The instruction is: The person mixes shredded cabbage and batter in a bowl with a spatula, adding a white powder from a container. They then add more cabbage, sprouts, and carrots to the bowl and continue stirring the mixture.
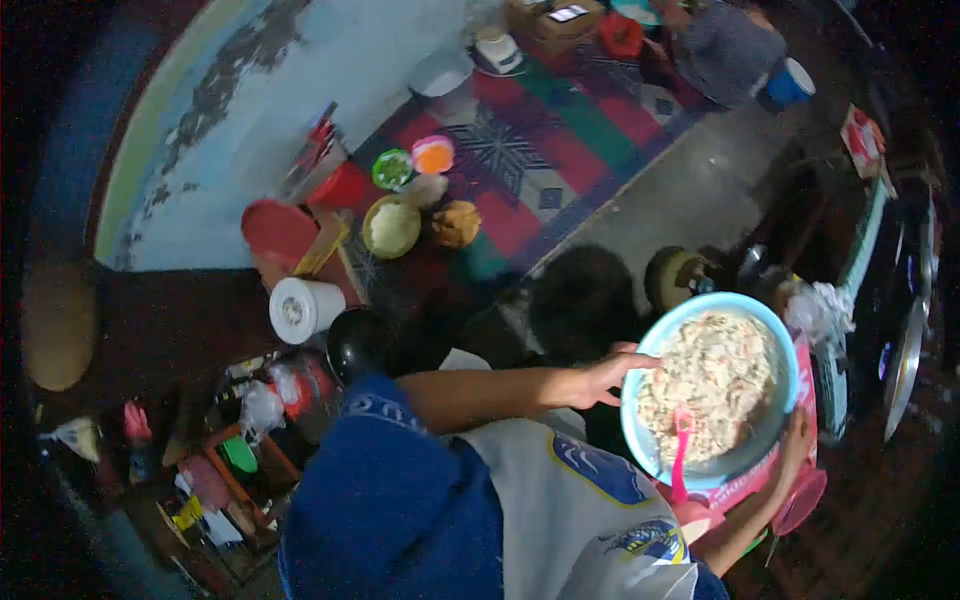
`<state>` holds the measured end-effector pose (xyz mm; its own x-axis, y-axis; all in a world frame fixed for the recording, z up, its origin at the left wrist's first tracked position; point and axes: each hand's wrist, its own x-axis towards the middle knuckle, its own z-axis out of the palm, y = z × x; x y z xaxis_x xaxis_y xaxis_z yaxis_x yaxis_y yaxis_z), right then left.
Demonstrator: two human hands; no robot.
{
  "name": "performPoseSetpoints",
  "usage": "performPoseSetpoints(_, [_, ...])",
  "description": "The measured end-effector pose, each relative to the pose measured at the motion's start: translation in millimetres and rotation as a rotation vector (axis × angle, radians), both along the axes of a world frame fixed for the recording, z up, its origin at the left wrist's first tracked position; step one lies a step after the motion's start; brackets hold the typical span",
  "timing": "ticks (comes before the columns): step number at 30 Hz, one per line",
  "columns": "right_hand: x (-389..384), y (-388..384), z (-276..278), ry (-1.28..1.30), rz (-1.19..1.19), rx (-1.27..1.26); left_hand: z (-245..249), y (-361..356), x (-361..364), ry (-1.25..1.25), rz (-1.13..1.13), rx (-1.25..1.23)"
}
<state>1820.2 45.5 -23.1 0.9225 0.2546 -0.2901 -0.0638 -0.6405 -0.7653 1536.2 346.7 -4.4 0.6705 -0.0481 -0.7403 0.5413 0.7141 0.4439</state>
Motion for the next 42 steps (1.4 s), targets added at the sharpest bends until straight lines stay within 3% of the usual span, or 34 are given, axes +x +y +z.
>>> performPoseSetpoints(2, [16,15,-9,0.104,0.076,-0.107,5,-39,-7,0.118,0.183,0.117])
performPoseSetpoints(4, [28,38,-9,0.140,0.277,0.107,20,-72,14,0.242,0.358,0.152])
performPoseSetpoints(5, [38,45,-26,0.170,0.317,0.139,38,-76,16,0.181,0.338,0.133])
performPoseSetpoints(6, [45,50,-50,0.201,0.347,0.165,23,-93,21,0.316,0.478,0.194])
performPoseSetpoints(8, [55,51,-64,0.309,0.402,0.268,15,-115,25,0.340,0.553,0.229])
performPoseSetpoints(10, [65,41,-65,0.283,0.430,0.229,20,-148,42,0.432,0.592,0.257])
performPoseSetpoints(12, [75,61,-100,0.297,0.531,0.068,22,-136,42,0.514,0.621,0.296])
performPoseSetpoints(13, [81,62,-108,0.297,0.525,0.045,9,-138,41,0.533,0.658,0.282])
performPoseSetpoints(15, [82,68,-127,0.129,0.755,-0.130,-39,-152,35,0.568,0.705,0.266])
performPoseSetpoints(18, [86,37,-162,0.066,0.789,-0.159,-126,-176,31,0.603,0.595,0.199])
performPoseSetpoints(20, [60,40,-208,0.001,0.821,-0.097,-155,-184,12,0.635,0.752,0.189])
performPoseSetpoints(21, [47,47,-228,-0.074,0.872,-0.012,-163,-179,5,0.648,0.749,0.177])
performPoseSetpoints(24, [-6,134,-259,0.358,0.926,-0.354,-178,-129,-44,0.828,0.787,0.102])
performPoseSetpoints(25, [-45,181,-273,0.510,0.835,-0.403,-198,-69,-85,0.808,0.744,0.093])
performPoseSetpoints(27, [-77,205,-251,0.406,0.919,-0.074,-209,-66,-107,0.833,0.759,0.066])
performPoseSetpoints(29, [-97,219,-266,0.370,0.941,-0.103,-220,-54,-123,0.836,0.839,0.160])
performPoseSetpoints(32, [-113,235,-281,0.235,1.024,-0.148,-265,-45,-153,0.877,0.901,0.093])
performPoseSetpoints(34, [-114,241,-288,0.195,1.053,-0.155,-233,-21,-124,0.861,0.870,0.119])
performPoseSetpoints(35, [-105,244,-282,0.245,0.956,-0.218,-222,-9,-107,0.842,0.839,0.139])
performPoseSetpoints(38, [-71,254,-264,0.324,0.780,-0.302,-258,-1,-91,0.799,0.805,0.156])
performPoseSetpoints(40, [-35,228,-345,0.030,0.770,-0.161,-259,10,-62,0.685,0.849,0.144])
performPoseSetpoints(42, [-12,249,-304,0.187,0.740,-0.307,-280,22,-44,0.595,0.808,0.166])
